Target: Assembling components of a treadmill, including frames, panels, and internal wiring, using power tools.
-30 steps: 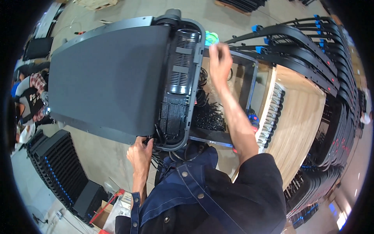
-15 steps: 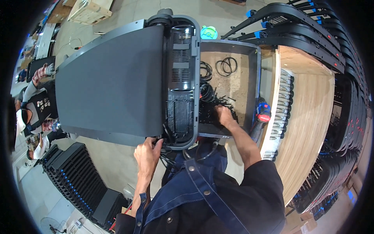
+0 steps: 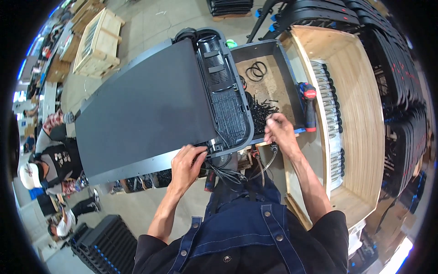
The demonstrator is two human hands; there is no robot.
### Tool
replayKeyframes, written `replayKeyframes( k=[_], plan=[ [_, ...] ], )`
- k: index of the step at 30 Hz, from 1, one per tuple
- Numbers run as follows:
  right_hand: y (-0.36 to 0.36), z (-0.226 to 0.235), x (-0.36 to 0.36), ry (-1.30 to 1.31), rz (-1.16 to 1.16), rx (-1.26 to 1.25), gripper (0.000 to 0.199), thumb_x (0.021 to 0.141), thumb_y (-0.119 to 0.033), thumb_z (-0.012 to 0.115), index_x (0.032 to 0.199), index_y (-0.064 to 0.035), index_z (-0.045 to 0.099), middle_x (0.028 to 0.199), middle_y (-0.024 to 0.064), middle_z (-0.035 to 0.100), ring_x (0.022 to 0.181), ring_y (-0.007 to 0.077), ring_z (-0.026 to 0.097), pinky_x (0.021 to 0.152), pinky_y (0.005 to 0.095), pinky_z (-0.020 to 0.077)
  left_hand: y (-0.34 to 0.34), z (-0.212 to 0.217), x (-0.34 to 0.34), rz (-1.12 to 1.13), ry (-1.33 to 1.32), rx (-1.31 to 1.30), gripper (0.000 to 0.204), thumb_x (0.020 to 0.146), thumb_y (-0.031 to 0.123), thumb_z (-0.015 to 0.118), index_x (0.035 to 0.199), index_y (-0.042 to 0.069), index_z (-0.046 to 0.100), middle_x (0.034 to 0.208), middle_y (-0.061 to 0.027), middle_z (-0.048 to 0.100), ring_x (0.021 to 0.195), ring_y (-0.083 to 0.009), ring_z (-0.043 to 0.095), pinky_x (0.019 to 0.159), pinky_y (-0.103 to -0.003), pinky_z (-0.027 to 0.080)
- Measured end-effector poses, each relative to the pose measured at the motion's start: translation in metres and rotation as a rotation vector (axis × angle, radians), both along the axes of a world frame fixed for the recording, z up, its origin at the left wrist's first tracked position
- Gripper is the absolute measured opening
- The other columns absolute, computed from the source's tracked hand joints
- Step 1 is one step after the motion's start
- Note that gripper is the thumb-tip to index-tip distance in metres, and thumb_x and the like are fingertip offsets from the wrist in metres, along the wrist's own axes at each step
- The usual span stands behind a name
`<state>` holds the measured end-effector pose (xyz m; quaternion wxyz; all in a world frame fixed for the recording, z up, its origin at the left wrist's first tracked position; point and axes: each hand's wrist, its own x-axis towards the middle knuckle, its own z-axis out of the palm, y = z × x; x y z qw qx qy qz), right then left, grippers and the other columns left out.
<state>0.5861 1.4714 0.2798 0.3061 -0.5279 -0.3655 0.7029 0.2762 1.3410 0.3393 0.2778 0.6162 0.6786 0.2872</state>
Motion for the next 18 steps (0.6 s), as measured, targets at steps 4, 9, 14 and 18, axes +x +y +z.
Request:
replayKeyframes(
  k=[4, 9, 14, 18],
  plan=[
    [-0.034, 0.038, -0.029, -0.194, 0.311, 0.160, 0.020, 0.096, -0.014, 0.069, 0.105, 0.0031, 0.068, 0.079, 0.0040, 0.066, 0.066, 0.0096, 0.065, 0.056, 0.0265, 0.0526, 0.042, 0.006, -0.009, -0.512, 0.331, 0.223, 0.033, 0.078, 0.001, 0.071, 0.111, 0.007, 0.070, 0.113, -0.0078, 0.066, 0.111, -0.0276, 0.061, 0.089, -0.040, 0.049],
    [-0.034, 0.046, -0.064, -0.605, 0.688, 0.788, 0.012, 0.084, -0.011, 0.070, 0.089, -0.0004, 0.071, 0.088, 0.0183, 0.068, 0.087, 0.0385, 0.068, 0.072, 0.0466, 0.0537, 0.084, -0.008, -0.006, -1.022, 0.582, 0.266, 0.030, 0.072, 0.003, 0.068, 0.102, 0.007, 0.069, 0.114, -0.0057, 0.060, 0.114, -0.0264, 0.054, 0.096, -0.039, 0.045],
    [-0.027, 0.035, -0.071, -0.655, 0.720, 0.784, 0.010, 0.081, -0.012, 0.069, 0.084, -0.0019, 0.069, 0.090, 0.0180, 0.065, 0.086, 0.0408, 0.066, 0.073, 0.0501, 0.0523, 0.119, -0.010, 0.008, -1.322, 0.687, 0.220, 0.020, 0.071, 0.013, 0.073, 0.089, 0.011, 0.065, 0.103, -0.0045, 0.056, 0.104, -0.0239, 0.054, 0.088, -0.038, 0.045],
    [-0.026, 0.022, -0.072, -0.574, 0.745, 0.757, 0.012, 0.084, -0.015, 0.070, 0.087, -0.0031, 0.071, 0.093, 0.0165, 0.067, 0.089, 0.0402, 0.067, 0.075, 0.0505, 0.0521, 0.143, -0.005, 0.009, -1.462, 0.526, -0.075, 0.031, 0.070, 0.011, 0.075, 0.099, 0.010, 0.067, 0.102, -0.0062, 0.062, 0.101, -0.0286, 0.057, 0.089, -0.042, 0.047]
  ],
)
